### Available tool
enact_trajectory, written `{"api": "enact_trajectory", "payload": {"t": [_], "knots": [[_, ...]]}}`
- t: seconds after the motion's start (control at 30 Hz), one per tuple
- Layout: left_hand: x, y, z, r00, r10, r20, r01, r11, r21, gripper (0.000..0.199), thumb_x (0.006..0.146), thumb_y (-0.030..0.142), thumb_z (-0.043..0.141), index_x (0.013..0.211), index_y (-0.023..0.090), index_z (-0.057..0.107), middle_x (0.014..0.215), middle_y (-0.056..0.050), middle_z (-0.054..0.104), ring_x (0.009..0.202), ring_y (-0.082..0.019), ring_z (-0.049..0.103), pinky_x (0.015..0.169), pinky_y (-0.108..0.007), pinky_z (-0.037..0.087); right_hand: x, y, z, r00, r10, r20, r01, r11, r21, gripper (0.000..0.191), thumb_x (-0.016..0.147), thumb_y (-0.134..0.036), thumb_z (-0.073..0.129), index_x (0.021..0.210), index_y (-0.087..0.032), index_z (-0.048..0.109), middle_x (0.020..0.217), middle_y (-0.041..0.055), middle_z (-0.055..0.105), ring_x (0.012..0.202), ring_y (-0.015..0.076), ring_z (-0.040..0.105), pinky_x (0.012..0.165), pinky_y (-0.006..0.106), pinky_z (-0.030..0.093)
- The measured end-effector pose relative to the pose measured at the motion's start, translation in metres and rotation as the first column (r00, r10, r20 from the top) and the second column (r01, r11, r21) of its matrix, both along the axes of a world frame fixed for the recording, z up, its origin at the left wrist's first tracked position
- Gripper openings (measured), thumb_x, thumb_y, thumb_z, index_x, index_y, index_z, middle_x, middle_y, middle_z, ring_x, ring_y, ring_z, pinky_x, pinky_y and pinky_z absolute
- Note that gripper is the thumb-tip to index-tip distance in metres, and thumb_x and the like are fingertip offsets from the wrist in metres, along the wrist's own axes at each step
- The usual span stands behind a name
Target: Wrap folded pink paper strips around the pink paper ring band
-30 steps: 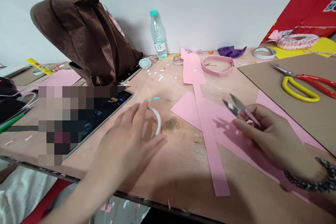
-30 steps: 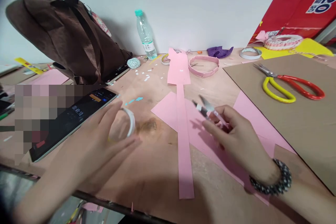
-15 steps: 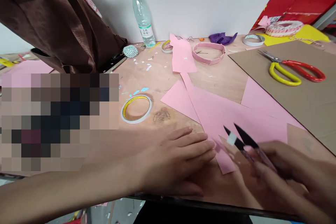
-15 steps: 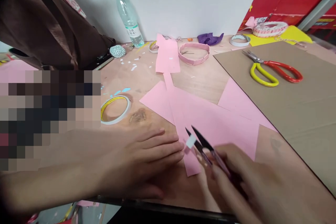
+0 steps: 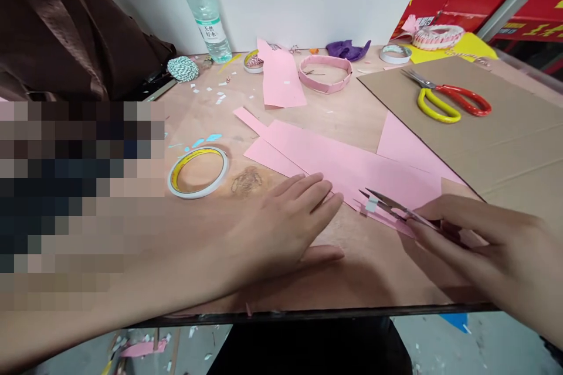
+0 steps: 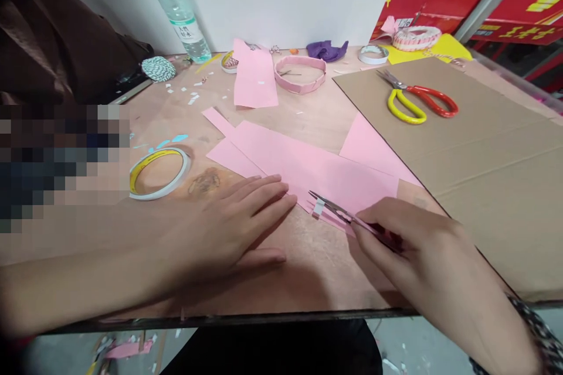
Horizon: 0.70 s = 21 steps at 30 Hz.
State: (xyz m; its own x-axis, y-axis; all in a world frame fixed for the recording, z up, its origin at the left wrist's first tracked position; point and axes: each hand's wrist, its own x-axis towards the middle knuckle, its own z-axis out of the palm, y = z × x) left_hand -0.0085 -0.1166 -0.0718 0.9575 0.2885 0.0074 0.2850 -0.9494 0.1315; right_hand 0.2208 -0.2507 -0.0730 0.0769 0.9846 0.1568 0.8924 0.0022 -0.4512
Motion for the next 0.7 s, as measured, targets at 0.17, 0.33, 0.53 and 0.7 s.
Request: {"api": "enact_trajectory", "payload": {"t": [0.17, 0.33, 0.53, 0.7], "knots": [[0.002, -0.002, 0.001, 1.0, -0.029, 0.003, 0.029, 0.998, 0.047, 0.055, 0.091, 0.056, 0.044, 0.129, 0.016, 0.052, 0.133, -0.019, 0.053, 0.131, -0.037, 0.042, 0.107, -0.053, 0.033, -0.001, 0.009, 0.001, 0.999, 0.032, 0.028, -0.034, 0.999, 0.042, 0.03, 0.094, -0.041, 0.049, 0.073, -0.021, 0.06, 0.069, 0.0014, 0.057, 0.059, 0.0154, 0.051, 0.055, 0.028, 0.037], [0.006, -0.001, -0.003, 0.999, -0.042, 0.024, 0.041, 0.998, 0.055, 0.056, 0.093, 0.057, 0.036, 0.122, 0.013, 0.054, 0.125, -0.019, 0.057, 0.129, -0.037, 0.043, 0.102, -0.053, 0.038, -0.006, 0.011, 0.001, 0.986, 0.1, 0.136, -0.111, 0.991, 0.078, 0.035, 0.097, -0.037, 0.045, 0.068, -0.02, 0.057, 0.063, 0.0004, 0.053, 0.054, 0.0141, 0.047, 0.053, 0.028, 0.032], [0.007, -0.002, -0.005, 0.998, -0.04, 0.057, 0.035, 0.996, 0.082, 0.055, 0.093, 0.057, 0.036, 0.114, 0.01, 0.056, 0.122, -0.019, 0.059, 0.125, -0.037, 0.048, 0.1, -0.052, 0.041, -0.01, 0.013, -0.002, 0.952, 0.174, 0.251, -0.205, 0.974, 0.1, 0.033, 0.098, -0.032, 0.046, 0.07, -0.018, 0.057, 0.067, 0.0021, 0.055, 0.054, 0.0132, 0.047, 0.052, 0.029, 0.028], [0.005, -0.002, -0.009, 0.993, -0.036, 0.113, 0.024, 0.995, 0.1, 0.048, 0.092, 0.052, 0.043, 0.106, 0.009, 0.059, 0.12, -0.02, 0.06, 0.124, -0.037, 0.05, 0.1, -0.051, 0.043, -0.009, 0.009, -0.008, 0.979, 0.125, 0.16, -0.137, 0.989, 0.062, 0.029, 0.092, -0.033, 0.052, 0.068, -0.02, 0.059, 0.067, 0.0028, 0.057, 0.057, 0.0155, 0.048, 0.052, 0.031, 0.025]]}}
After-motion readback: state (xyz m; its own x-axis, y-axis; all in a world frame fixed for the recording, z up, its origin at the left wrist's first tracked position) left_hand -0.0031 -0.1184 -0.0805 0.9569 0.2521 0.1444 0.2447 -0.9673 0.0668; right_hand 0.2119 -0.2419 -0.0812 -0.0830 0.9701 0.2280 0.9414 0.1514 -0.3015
